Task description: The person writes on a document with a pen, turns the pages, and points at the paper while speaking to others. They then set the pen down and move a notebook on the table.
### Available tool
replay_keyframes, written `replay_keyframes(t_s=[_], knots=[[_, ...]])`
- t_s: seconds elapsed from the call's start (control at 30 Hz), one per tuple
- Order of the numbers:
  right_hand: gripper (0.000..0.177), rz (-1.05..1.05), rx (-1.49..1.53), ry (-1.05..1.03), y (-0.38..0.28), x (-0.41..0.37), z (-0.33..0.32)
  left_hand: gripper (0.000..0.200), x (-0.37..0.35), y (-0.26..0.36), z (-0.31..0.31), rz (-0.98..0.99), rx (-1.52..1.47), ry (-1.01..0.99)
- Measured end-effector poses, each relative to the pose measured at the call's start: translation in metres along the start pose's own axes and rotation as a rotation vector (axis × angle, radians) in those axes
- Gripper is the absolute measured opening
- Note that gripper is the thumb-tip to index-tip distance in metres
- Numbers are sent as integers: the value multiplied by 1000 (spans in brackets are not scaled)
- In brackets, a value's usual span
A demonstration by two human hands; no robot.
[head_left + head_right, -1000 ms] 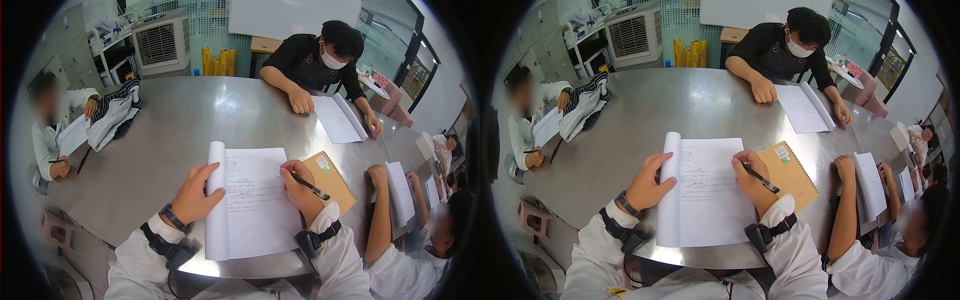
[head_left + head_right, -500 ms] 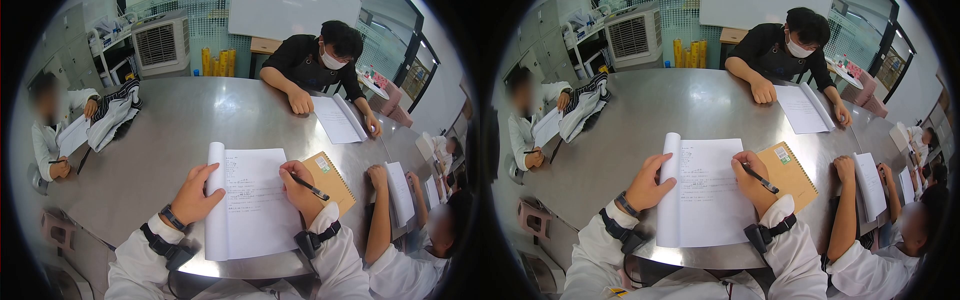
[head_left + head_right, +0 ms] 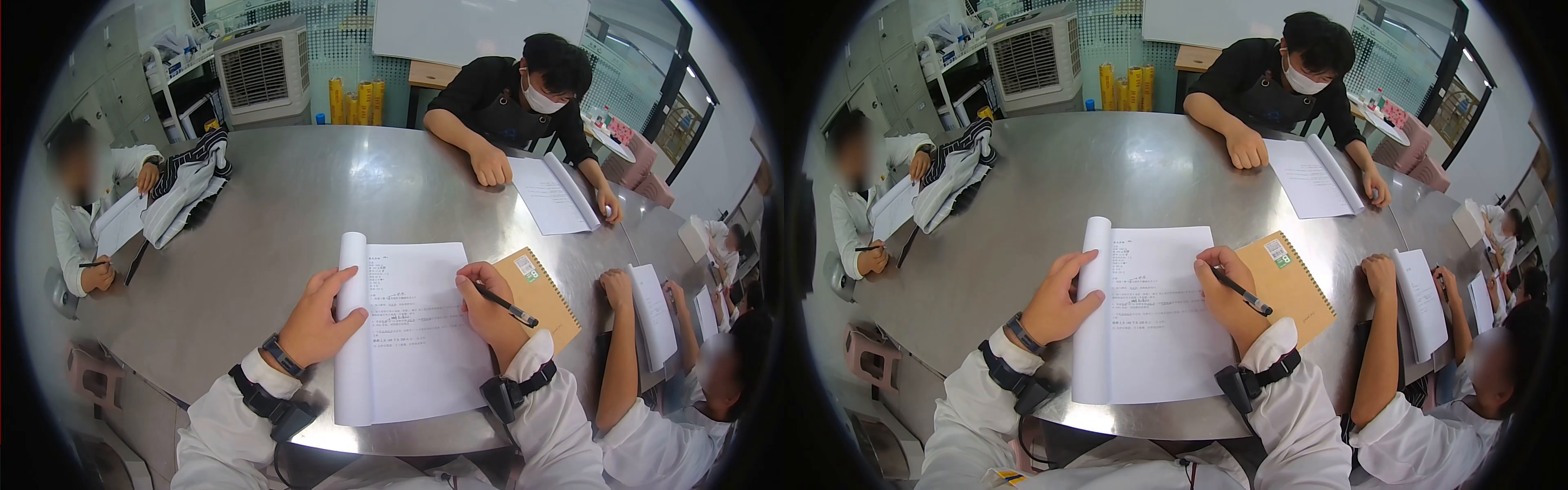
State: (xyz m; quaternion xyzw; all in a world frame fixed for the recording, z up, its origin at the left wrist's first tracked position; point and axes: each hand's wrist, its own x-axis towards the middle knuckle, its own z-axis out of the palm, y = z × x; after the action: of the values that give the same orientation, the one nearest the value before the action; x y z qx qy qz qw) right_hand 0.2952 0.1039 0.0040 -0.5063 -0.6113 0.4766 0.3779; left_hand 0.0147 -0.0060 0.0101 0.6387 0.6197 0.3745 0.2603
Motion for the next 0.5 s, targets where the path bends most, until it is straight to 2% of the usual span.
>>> replay_keyframes(t_s=[0.5], knots=[[18,-21,-6,4,1,0,1,66,0,3,-1,-20,-11,-7]])
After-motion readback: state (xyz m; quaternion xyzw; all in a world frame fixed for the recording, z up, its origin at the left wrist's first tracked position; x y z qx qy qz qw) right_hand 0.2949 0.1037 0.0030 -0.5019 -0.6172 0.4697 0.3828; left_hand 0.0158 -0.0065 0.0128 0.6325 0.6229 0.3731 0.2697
